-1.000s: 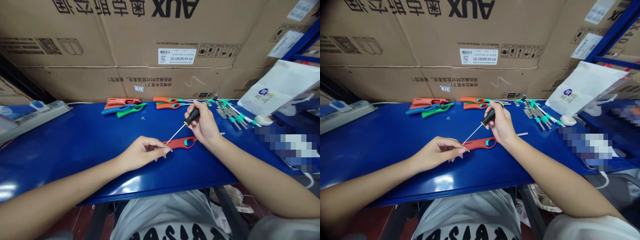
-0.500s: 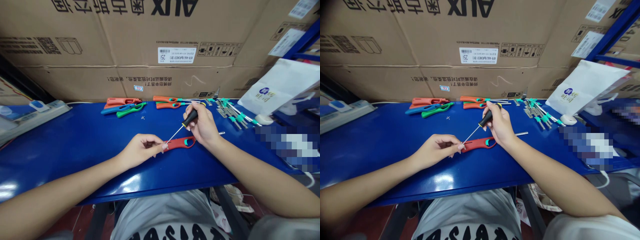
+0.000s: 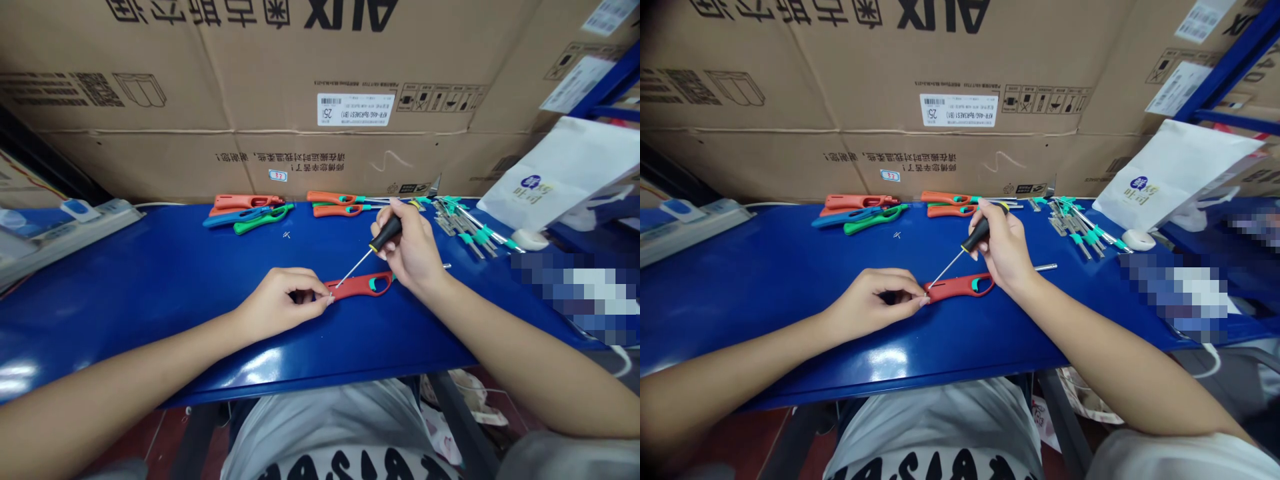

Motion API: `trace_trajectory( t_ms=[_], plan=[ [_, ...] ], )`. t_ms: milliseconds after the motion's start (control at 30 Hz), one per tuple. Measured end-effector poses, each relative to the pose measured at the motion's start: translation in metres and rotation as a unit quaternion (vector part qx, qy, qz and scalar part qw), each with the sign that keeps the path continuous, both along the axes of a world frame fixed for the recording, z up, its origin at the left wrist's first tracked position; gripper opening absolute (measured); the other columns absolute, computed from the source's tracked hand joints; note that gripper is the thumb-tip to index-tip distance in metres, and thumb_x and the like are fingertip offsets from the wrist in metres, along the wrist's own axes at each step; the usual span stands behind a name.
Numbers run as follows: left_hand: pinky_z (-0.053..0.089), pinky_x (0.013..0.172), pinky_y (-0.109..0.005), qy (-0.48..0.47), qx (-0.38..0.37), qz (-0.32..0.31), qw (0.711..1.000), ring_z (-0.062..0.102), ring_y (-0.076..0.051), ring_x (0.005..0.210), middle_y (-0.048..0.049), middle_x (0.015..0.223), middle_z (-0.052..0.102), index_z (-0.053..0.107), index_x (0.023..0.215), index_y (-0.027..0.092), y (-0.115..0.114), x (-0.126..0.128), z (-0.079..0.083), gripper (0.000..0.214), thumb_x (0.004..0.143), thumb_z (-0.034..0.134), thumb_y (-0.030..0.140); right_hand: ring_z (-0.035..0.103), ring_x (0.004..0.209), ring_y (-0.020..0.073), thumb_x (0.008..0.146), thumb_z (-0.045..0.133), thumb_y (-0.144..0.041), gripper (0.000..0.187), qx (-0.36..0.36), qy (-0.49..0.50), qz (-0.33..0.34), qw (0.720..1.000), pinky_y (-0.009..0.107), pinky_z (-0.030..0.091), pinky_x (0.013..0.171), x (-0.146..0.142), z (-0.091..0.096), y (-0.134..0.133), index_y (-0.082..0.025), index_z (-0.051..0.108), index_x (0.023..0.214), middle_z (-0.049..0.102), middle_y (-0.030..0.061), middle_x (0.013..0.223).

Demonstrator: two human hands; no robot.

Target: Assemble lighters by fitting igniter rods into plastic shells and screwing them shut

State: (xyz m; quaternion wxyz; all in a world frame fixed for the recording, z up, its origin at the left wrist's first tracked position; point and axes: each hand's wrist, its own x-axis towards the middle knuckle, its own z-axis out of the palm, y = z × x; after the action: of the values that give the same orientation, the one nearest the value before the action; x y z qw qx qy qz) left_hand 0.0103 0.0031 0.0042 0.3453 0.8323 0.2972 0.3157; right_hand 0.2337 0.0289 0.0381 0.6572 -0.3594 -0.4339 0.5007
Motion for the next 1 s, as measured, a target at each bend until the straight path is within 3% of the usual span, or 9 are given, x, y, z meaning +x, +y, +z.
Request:
trace_trajectory(
  t_ms=[267,1000],
  plan=[
    [0.046,0.058,-0.018,0.022,0.056,-0.027,0.998,0.062,-0.009,0.065,-0.0033,0.081,0.072,0.078,0.089,0.015,-0.0007,-0.0030,0.0009,0.011,0.092,0.068,0.019,0.036,0.038,0.0059,0.076,0.079,-0.055,0.044,0.002,-0.016,0.044,0.999,0.020,0.037,0.032,-0.0049,-0.0052,-0.0013,-0.018,0.059,0.060,0.045,-0.0060,0.049],
    [0.049,0.060,-0.019,0.036,0.075,-0.025,0.996,0.062,-0.010,0.067,-0.0030,0.082,0.070,0.075,0.089,0.014,-0.0018,-0.0043,-0.0006,0.011,0.091,0.064,0.016,0.038,0.038,0.0067,0.079,0.078,-0.049,0.039,0.031,-0.035,0.050,0.998,0.020,0.040,0.031,-0.0046,-0.0074,-0.0031,-0.019,0.061,0.060,0.044,-0.0061,0.048]
  ],
)
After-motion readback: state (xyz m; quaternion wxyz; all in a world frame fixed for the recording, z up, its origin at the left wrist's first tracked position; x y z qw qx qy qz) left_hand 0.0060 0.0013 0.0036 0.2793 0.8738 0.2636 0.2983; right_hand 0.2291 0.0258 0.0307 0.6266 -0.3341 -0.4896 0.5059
